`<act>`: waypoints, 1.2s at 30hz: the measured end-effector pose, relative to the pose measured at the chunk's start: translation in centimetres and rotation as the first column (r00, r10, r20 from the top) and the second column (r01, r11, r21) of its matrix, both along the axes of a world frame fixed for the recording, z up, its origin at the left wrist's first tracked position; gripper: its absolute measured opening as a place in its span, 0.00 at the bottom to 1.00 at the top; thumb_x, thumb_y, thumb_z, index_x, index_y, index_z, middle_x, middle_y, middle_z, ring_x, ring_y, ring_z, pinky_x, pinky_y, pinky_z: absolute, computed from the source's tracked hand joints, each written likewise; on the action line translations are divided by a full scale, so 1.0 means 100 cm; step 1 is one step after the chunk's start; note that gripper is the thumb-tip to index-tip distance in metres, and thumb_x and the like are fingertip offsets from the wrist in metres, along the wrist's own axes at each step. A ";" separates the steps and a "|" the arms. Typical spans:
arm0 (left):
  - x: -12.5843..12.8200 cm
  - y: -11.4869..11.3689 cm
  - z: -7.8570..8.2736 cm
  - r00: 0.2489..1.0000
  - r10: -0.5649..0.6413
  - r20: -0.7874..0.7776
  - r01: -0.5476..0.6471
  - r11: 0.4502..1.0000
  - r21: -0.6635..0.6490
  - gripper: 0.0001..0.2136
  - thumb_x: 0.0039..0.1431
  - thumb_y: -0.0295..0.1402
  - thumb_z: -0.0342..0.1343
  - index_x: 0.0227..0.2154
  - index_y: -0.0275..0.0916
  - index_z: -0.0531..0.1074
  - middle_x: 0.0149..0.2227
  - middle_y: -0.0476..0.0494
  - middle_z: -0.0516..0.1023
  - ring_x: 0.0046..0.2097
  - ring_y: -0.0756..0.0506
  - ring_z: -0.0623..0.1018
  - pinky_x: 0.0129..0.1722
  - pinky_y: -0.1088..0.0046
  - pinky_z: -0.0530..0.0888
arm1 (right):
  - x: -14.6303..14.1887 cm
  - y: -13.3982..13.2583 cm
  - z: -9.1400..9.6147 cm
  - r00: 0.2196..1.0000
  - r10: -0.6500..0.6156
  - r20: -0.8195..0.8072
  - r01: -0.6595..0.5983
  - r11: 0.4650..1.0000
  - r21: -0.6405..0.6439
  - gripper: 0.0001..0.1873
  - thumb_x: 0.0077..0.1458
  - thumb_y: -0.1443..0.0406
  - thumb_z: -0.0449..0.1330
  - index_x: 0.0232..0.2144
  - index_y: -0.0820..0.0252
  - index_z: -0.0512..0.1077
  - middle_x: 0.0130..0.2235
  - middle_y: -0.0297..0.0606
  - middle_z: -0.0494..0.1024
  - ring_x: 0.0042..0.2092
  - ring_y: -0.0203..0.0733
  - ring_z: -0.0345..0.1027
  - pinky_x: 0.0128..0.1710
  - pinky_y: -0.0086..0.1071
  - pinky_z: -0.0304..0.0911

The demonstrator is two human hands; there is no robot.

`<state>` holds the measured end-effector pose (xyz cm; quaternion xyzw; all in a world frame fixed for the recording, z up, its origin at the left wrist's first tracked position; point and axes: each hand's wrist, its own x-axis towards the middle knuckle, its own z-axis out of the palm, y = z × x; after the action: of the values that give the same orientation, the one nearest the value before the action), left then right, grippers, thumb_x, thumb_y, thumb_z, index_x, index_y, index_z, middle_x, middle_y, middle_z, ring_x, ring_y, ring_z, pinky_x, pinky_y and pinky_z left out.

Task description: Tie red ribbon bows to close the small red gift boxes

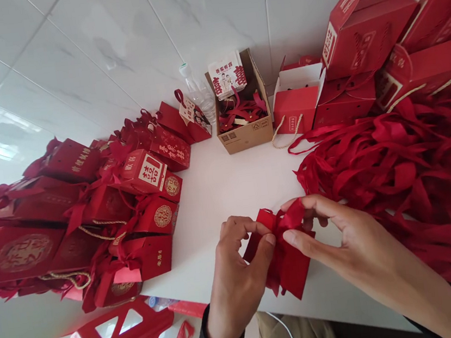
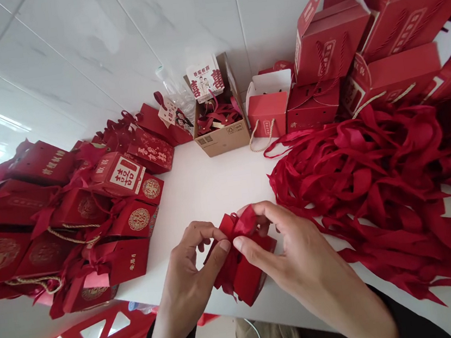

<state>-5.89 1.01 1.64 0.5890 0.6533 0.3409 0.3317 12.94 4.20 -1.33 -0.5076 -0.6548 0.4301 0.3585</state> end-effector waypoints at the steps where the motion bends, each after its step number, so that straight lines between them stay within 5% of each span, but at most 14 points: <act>1: 0.000 -0.001 0.000 1.000 -0.008 -0.011 0.008 1.000 0.006 0.06 0.65 0.32 0.56 0.33 0.46 0.76 0.38 0.48 0.76 0.40 0.44 0.71 0.43 0.65 0.68 | 0.000 0.000 0.000 0.999 0.009 0.039 -0.010 1.000 0.030 0.08 0.63 0.54 0.64 0.39 0.49 0.73 0.35 0.29 0.81 0.35 0.39 0.75 0.35 0.31 0.72; 5: 0.001 -0.005 -0.002 0.998 -0.019 -0.065 0.020 1.000 0.018 0.03 0.64 0.31 0.59 0.35 0.47 0.77 0.38 0.49 0.75 0.41 0.44 0.71 0.43 0.66 0.69 | -0.002 -0.001 0.003 0.998 0.028 0.060 -0.033 0.996 0.078 0.07 0.67 0.57 0.59 0.38 0.50 0.73 0.33 0.30 0.81 0.33 0.39 0.75 0.29 0.30 0.70; 9: 0.001 -0.007 -0.003 0.999 -0.009 -0.041 0.008 1.000 -0.008 0.06 0.65 0.32 0.58 0.31 0.46 0.76 0.36 0.49 0.74 0.39 0.45 0.70 0.40 0.67 0.68 | -0.006 -0.004 0.004 0.999 -0.019 0.027 0.016 0.994 0.111 0.08 0.66 0.56 0.60 0.44 0.51 0.73 0.37 0.33 0.82 0.37 0.43 0.77 0.35 0.34 0.72; 18: -0.002 -0.003 -0.002 0.998 -0.043 0.055 0.047 0.996 -0.078 0.07 0.68 0.35 0.54 0.33 0.43 0.74 0.37 0.47 0.72 0.38 0.45 0.68 0.41 0.66 0.68 | -0.015 -0.007 -0.006 0.988 0.035 0.150 -0.074 0.963 0.259 0.07 0.68 0.63 0.55 0.38 0.54 0.72 0.41 0.41 0.75 0.44 0.51 0.71 0.43 0.48 0.70; 28: -0.003 -0.003 0.000 0.997 -0.070 0.040 0.073 0.994 -0.082 0.09 0.70 0.36 0.52 0.34 0.43 0.75 0.37 0.45 0.74 0.39 0.44 0.70 0.42 0.63 0.68 | -0.014 -0.008 -0.003 0.989 0.010 0.150 -0.033 0.987 0.156 0.12 0.69 0.58 0.55 0.31 0.53 0.67 0.38 0.38 0.73 0.41 0.47 0.69 0.38 0.40 0.69; 36: 0.005 -0.007 -0.003 0.999 -0.037 -0.003 0.037 0.999 -0.014 0.05 0.66 0.31 0.57 0.35 0.45 0.77 0.38 0.45 0.75 0.41 0.43 0.72 0.40 0.65 0.70 | -0.012 -0.007 0.000 0.990 0.020 0.140 -0.033 0.995 0.095 0.16 0.71 0.55 0.54 0.31 0.53 0.69 0.36 0.37 0.73 0.37 0.43 0.69 0.24 0.31 0.62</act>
<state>-5.35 0.32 1.39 0.5993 0.6451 0.3292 0.3411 11.74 3.50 -1.29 -0.5095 -0.7051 0.3661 0.3306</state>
